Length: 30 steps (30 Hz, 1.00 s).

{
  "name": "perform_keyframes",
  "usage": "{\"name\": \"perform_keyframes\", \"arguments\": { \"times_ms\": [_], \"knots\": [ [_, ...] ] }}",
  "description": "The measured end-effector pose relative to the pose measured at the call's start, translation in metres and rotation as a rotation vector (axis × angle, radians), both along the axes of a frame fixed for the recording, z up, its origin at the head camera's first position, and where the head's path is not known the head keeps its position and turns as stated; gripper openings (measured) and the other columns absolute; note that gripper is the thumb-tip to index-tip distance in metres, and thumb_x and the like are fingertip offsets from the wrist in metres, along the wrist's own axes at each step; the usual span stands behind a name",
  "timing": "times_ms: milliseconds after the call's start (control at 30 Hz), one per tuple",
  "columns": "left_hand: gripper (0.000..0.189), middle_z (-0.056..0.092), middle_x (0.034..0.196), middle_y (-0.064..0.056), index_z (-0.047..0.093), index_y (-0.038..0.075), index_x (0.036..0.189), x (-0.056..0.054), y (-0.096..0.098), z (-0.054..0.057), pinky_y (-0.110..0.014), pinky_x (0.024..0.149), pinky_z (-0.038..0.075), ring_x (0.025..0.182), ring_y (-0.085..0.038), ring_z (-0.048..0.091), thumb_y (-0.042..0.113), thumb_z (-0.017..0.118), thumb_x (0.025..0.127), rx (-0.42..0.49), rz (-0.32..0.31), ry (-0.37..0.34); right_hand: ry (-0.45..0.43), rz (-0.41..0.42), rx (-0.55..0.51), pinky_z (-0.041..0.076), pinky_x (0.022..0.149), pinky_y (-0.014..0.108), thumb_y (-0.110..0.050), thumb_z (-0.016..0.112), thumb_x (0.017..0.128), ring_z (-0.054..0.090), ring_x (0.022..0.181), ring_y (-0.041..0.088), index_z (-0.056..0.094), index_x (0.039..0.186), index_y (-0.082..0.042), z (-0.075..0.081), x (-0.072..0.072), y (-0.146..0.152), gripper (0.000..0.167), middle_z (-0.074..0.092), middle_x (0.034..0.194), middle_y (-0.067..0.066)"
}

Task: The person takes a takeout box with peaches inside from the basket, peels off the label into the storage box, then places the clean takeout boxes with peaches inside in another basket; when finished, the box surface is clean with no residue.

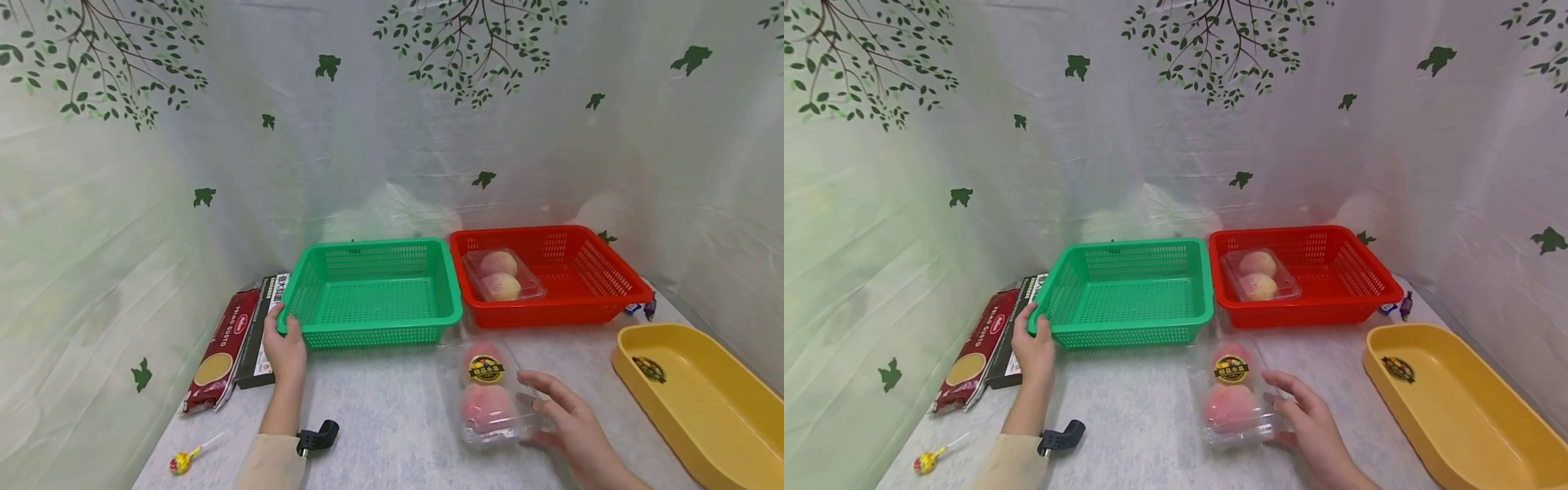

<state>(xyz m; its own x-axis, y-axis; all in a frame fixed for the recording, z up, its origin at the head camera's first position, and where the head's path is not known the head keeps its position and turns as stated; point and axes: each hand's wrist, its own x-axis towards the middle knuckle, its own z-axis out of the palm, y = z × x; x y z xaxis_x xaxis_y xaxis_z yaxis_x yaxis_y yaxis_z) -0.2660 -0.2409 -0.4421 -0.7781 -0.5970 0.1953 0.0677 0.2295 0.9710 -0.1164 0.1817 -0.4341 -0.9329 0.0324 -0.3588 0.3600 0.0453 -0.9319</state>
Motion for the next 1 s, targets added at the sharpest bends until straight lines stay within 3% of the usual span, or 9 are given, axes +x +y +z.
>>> {"name": "perform_keyframes", "arguments": {
  "times_ms": [200, 367, 433, 500, 600, 667, 733, 833, 1000],
  "knots": [
    [0.05, 0.032, 0.16, -0.017, 0.04, 0.011, 0.151, 0.009, -0.002, 0.015, -0.053, 0.123, 0.024, 0.148, -0.035, 0.031, 0.026, 0.047, 0.104, -0.077, -0.064, -0.094, 0.028, 0.044, 0.098, 0.061, 0.085, 0.041, -0.019, 0.056, 0.098, 0.052, 0.128, 0.032, 0.045, 0.145, -0.016, 0.0, -0.009, -0.015, 0.048, 0.043, 0.152, 0.011],
    [0.043, 0.022, 0.165, -0.01, 0.051, 0.008, 0.14, 0.029, 0.016, 0.037, -0.061, 0.124, 0.006, 0.153, -0.038, 0.015, 0.021, 0.054, 0.099, -0.163, -0.038, -0.026, 0.054, 0.073, 0.191, 0.061, 0.082, 0.041, -0.017, 0.06, 0.096, 0.054, 0.126, 0.033, 0.048, 0.139, -0.017, -0.003, -0.009, -0.021, 0.045, 0.047, 0.148, 0.011],
    [0.037, 0.027, 0.163, -0.007, 0.056, 0.008, 0.134, 0.04, 0.031, 0.05, -0.061, 0.123, 0.009, 0.153, -0.034, 0.016, 0.016, 0.055, 0.098, -0.164, -0.076, 0.056, 0.077, 0.083, 0.222, 0.061, 0.082, 0.041, -0.017, 0.06, 0.095, 0.053, 0.128, 0.035, 0.049, 0.137, -0.017, -0.003, -0.007, -0.021, 0.043, 0.044, 0.15, 0.011],
    [0.031, 0.04, 0.155, -0.005, 0.059, 0.007, 0.129, 0.051, 0.047, 0.063, -0.054, 0.12, 0.024, 0.147, -0.027, 0.032, 0.011, 0.053, 0.099, -0.143, -0.153, 0.151, 0.116, 0.095, 0.278, 0.06, 0.081, 0.04, -0.018, 0.061, 0.095, 0.055, 0.126, 0.035, 0.052, 0.134, -0.018, -0.002, -0.006, -0.02, 0.04, 0.043, 0.15, 0.01],
    [0.025, 0.062, 0.13, -0.005, 0.064, 0.006, 0.12, 0.065, 0.072, 0.074, -0.038, 0.102, 0.049, 0.121, -0.021, 0.059, 0.004, 0.052, 0.099, -0.084, -0.3, 0.269, 0.207, 0.104, 0.377, 0.06, 0.082, 0.04, -0.017, 0.062, 0.096, 0.059, 0.123, 0.033, 0.058, 0.126, -0.018, 0.0, -0.007, -0.017, 0.03, 0.046, 0.147, 0.007],
    [0.023, 0.067, 0.117, -0.005, 0.065, 0.005, 0.116, 0.073, 0.086, 0.077, -0.03, 0.086, 0.057, 0.103, -0.02, 0.067, 0.002, 0.051, 0.099, -0.038, -0.41, 0.281, 0.284, 0.102, 0.447, 0.06, 0.085, 0.044, -0.016, 0.062, 0.096, 0.061, 0.119, 0.031, 0.064, 0.119, -0.017, 0.002, -0.009, -0.016, 0.023, 0.051, 0.143, 0.007],
    [0.021, 0.067, 0.112, -0.006, 0.065, 0.003, 0.114, 0.08, 0.1, 0.076, -0.031, 0.077, 0.061, 0.096, -0.021, 0.069, 0.001, 0.05, 0.099, 0.002, -0.516, 0.243, 0.349, 0.09, 0.498, 0.058, 0.09, 0.048, -0.014, 0.061, 0.096, 0.06, 0.12, 0.028, 0.068, 0.112, -0.017, 0.004, -0.014, -0.015, 0.018, 0.054, 0.139, 0.007],
    [0.02, 0.065, 0.116, -0.011, 0.065, 0.004, 0.113, 0.086, 0.116, 0.069, -0.032, 0.074, 0.062, 0.097, -0.022, 0.068, 0.004, 0.05, 0.1, 0.006, -0.636, 0.138, 0.449, 0.063, 0.534, 0.056, 0.095, 0.051, -0.011, 0.06, 0.096, 0.058, 0.122, 0.028, 0.071, 0.107, -0.016, 0.007, -0.021, -0.013, 0.016, 0.058, 0.136, 0.007],
    [0.018, 0.064, 0.122, -0.016, 0.065, 0.011, 0.115, 0.089, 0.13, 0.054, -0.029, 0.073, 0.061, 0.098, -0.022, 0.067, 0.013, 0.056, 0.1, -0.096, -0.755, -0.037, 0.552, 0.038, 0.556, 0.055, 0.095, 0.041, -0.01, 0.059, 0.097, 0.058, 0.121, 0.023, 0.07, 0.107, -0.021, 0.011, -0.033, -0.014, 0.018, 0.062, 0.132, 0.004]
  ]
}}
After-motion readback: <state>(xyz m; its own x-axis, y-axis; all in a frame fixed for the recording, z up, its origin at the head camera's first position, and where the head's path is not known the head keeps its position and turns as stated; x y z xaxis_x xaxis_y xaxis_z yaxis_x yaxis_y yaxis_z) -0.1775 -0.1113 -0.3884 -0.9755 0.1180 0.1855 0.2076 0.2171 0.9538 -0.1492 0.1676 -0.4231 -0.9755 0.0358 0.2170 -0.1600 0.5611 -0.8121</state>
